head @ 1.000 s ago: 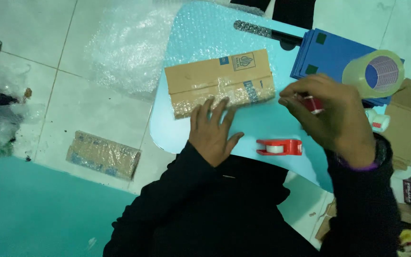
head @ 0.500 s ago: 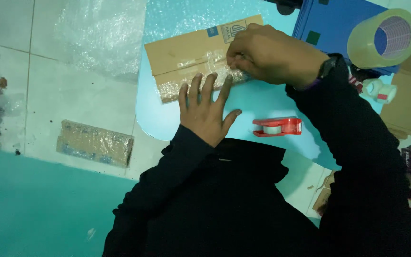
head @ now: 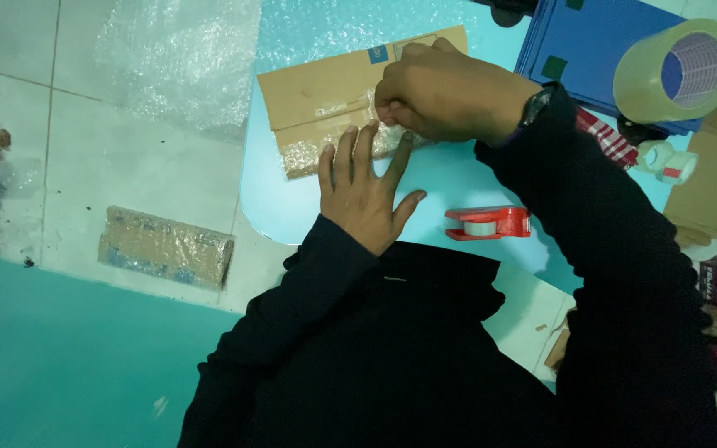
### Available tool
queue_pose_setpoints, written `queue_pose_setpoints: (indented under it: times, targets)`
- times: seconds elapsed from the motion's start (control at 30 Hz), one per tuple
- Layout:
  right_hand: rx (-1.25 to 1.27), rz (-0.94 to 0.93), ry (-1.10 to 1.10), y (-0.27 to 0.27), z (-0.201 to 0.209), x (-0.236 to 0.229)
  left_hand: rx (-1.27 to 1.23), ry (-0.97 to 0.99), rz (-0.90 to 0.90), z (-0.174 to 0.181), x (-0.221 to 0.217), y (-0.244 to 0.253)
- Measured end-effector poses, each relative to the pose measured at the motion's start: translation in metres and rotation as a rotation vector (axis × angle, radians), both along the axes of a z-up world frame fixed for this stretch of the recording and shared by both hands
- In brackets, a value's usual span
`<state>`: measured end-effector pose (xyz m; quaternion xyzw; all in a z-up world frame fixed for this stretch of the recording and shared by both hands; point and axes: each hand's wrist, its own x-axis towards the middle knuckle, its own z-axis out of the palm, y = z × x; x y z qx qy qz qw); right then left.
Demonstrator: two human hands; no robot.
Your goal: Wrapping a small cardboard box with bubble wrap and securing it with small pieces of tape.
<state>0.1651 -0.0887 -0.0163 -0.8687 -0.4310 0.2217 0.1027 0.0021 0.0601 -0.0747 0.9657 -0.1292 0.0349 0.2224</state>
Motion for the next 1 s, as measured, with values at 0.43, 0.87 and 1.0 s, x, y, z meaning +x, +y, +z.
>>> queue_pose_setpoints:
  times: [0.43,0.87,1.0]
  targets:
    - [0.104,0.083,-0.22,-0.002,-0.02,-0.008,0.007,-0.008,0.001,-0.002,0.0,0.001]
    - [0.114,-0.055,-0.065,0.001,-0.026,-0.002,0.049,-0.027,0.032,0.003,0.003,-0.004]
    - [0.107,-0.11,0.002,0.001,-0.02,0.004,0.046,-0.025,0.038,0.001,0.001,-0.003]
